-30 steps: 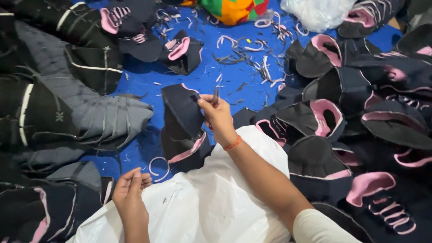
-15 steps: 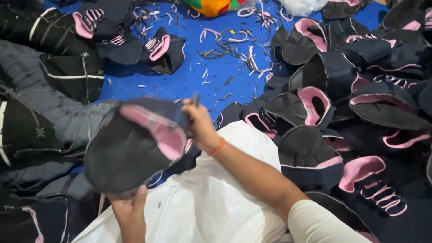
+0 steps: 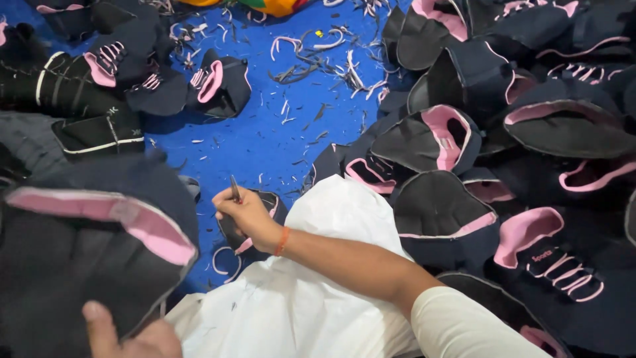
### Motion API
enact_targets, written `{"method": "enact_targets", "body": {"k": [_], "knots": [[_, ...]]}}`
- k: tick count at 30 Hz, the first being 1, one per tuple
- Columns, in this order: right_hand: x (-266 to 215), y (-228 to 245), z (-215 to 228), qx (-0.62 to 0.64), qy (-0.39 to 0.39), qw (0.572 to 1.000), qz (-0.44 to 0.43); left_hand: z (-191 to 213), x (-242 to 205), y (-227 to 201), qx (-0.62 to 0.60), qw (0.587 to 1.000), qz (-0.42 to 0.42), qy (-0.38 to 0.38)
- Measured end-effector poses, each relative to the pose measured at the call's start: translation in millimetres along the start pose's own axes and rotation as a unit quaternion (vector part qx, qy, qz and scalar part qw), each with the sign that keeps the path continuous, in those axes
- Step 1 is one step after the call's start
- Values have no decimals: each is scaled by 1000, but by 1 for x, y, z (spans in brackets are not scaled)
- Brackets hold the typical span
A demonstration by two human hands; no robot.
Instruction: The person uses a pair of scissors to trim excess pink laces and fabric threads from the top of black slip-on shoes. They handle the shoes one by one, cutting the loose ends and occasionally picking up new shoes from a pile on the blue floor.
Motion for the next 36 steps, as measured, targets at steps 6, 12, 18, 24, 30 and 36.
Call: {"method": "enact_targets", "body": {"k": [6,12,18,24,30,36], "knots": [[-26,21,-11,62,-55,991,-109,-211,-44,121,-119,890,435,-64],[-3,12,11,-22,-14,1000,-6,-313,-268,195,37,696,309,647],[13,10,20,72,5,997,-12,-239,-108,102,218,841,167,466],[17,39,23,106,4,993,41,-82,29,-7,293,955,-25,43],[17,49,38,10,-27,998,60,-5,54,66,418,897,-143,-28],[14,47,29,-73,21,996,42,31,-29,255,663,675,20,323]]}}
Point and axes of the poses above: each hand's wrist, its own x-axis towards the middle knuckle, its own z-axis out of the back of the hand, y = z × x, the point moved 5 cm from there along x, towards the middle knuckle, and after that the axes turned 5 degrees about -y, right-handed, at the moved point
